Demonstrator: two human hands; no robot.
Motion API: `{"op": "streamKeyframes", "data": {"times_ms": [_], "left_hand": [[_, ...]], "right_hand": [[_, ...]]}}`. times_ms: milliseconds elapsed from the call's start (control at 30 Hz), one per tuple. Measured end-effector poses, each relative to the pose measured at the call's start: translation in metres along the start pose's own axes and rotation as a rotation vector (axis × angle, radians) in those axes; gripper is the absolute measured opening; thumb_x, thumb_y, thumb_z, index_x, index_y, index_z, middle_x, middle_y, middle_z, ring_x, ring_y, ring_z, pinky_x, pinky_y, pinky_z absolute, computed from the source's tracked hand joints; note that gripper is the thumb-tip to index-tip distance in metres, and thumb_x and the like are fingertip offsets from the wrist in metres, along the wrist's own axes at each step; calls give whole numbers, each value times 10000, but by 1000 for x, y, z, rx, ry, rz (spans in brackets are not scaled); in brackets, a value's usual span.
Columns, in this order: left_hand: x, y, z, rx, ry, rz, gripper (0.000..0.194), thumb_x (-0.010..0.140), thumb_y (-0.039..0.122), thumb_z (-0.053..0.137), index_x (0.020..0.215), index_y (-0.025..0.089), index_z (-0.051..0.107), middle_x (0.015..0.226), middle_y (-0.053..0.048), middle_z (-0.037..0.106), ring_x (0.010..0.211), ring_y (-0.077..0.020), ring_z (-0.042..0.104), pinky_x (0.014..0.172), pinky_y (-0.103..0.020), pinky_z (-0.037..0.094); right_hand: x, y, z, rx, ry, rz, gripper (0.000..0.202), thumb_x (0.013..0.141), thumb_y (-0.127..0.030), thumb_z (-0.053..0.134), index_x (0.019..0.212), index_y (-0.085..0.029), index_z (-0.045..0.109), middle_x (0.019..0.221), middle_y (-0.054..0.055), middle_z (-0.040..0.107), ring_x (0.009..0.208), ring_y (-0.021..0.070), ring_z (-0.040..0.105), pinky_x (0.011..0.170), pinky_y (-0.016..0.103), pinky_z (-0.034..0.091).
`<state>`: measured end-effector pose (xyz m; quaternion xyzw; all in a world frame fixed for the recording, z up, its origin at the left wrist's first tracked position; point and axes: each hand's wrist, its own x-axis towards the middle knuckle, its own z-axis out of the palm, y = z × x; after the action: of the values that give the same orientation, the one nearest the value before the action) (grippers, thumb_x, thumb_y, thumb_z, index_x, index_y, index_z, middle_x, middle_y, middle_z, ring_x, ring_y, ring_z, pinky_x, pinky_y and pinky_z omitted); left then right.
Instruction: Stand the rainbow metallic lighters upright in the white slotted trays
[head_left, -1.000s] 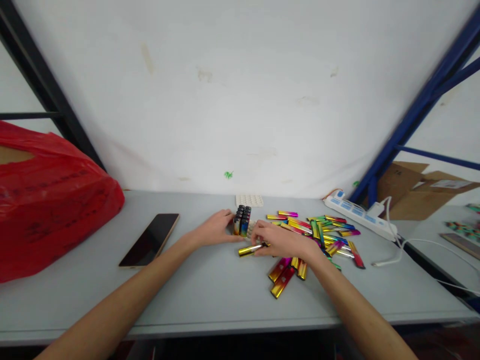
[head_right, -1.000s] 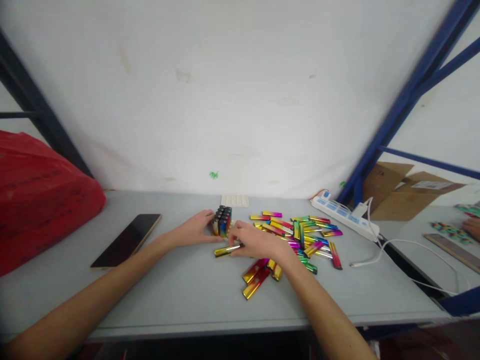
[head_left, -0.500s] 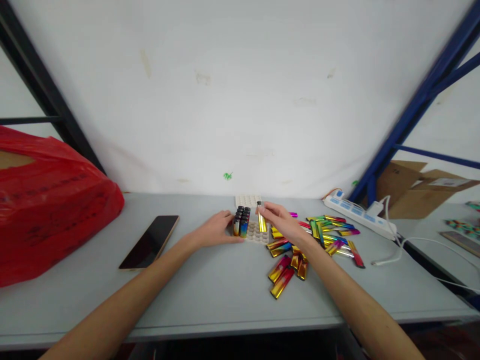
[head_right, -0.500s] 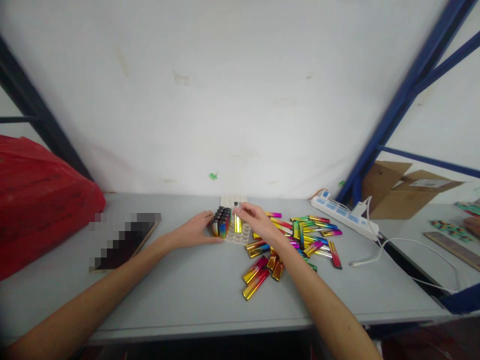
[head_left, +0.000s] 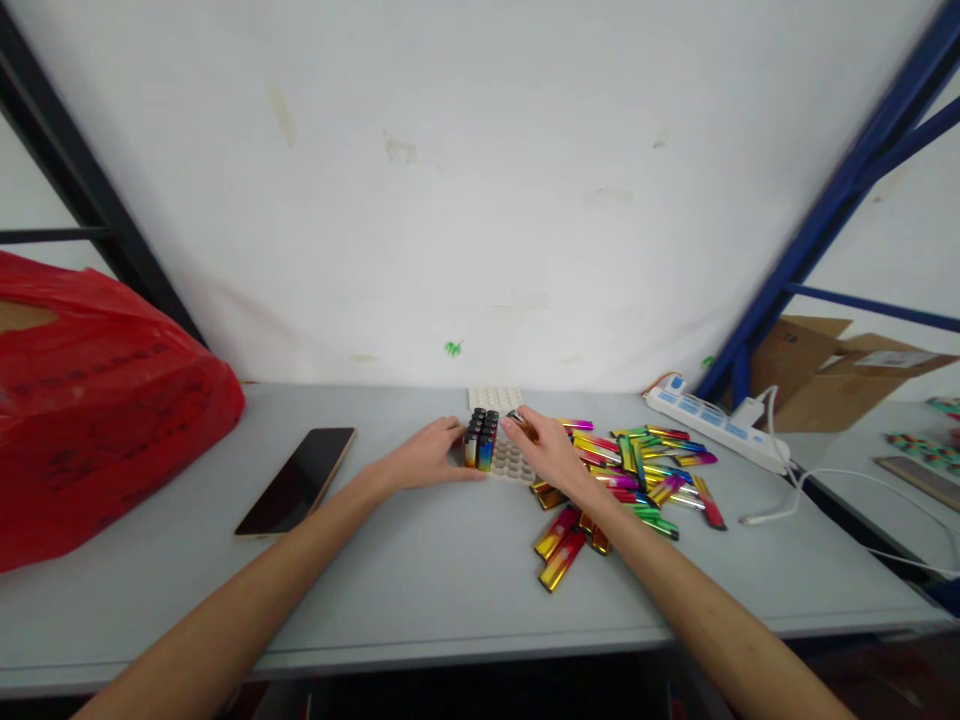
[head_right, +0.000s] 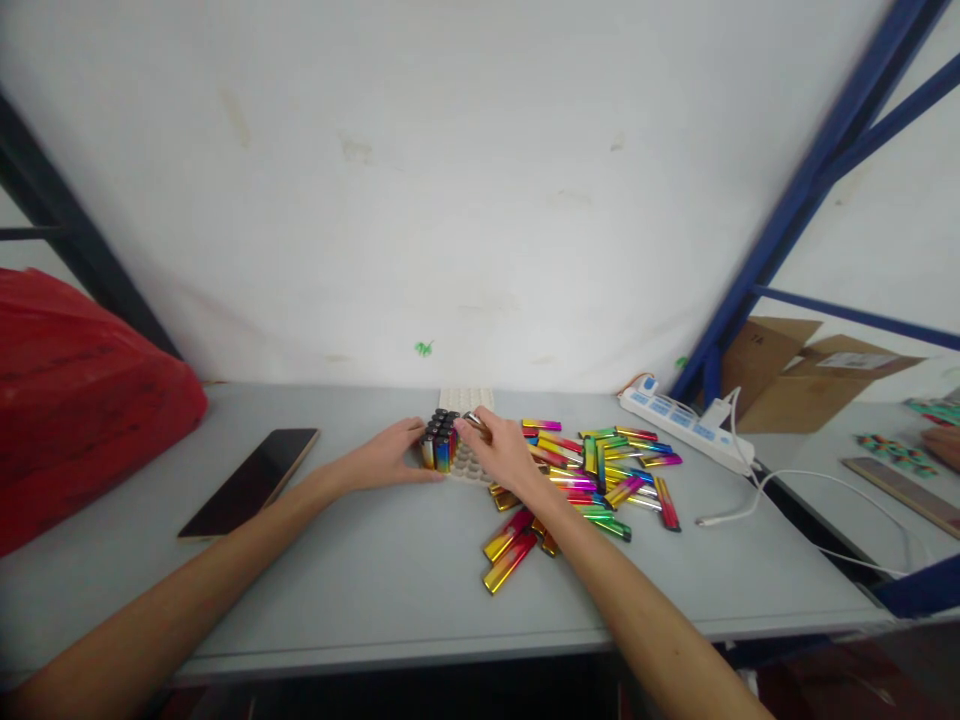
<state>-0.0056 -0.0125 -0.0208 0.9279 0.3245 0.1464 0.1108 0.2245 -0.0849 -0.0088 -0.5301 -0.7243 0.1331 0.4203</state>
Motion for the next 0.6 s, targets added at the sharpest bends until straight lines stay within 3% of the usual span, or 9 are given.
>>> {"op": "streamKeyframes", "data": {"times_ms": [133, 333, 467, 600], "left_hand": [[0, -2, -5, -31, -40, -17, 656, 737, 769, 685, 997, 167, 650, 994, -92, 632, 945, -295, 614, 820, -363, 491], [-1, -6, -14, -55, -89, -20, 668, 676, 787, 718, 936, 175, 650, 955, -73, 632, 887, -277, 620, 775, -341, 470], [-3, -6, -15, -79, -80, -48, 663, 649, 768, 740, 939, 181, 638, 951, -67, 650, 877, -274, 630, 743, -332, 471], [-4, -6, -10, -71, -46, -47, 673, 651, 740, 748, 1004, 174, 659, 1001, -82, 676, 914, -282, 644, 797, -349, 491]], "right_hand": [[0, -2, 3, -34, 62, 7, 525, 950, -583, 484, 603, -212, 353, 539, -62, 326, 553, 105, 324, 566, 261, 240], [2, 2, 3, -53, 121, 58, 380, 878, -419, 454, 567, -220, 363, 505, -51, 355, 510, 107, 358, 551, 275, 228], [1, 2, 2, -59, 105, 61, 413, 940, -466, 466, 618, -222, 378, 528, -55, 382, 525, 115, 384, 568, 271, 254], [3, 5, 4, -39, 36, 7, 357, 1031, -486, 419, 796, -221, 467, 668, -37, 510, 635, 144, 492, 628, 262, 326]]}}
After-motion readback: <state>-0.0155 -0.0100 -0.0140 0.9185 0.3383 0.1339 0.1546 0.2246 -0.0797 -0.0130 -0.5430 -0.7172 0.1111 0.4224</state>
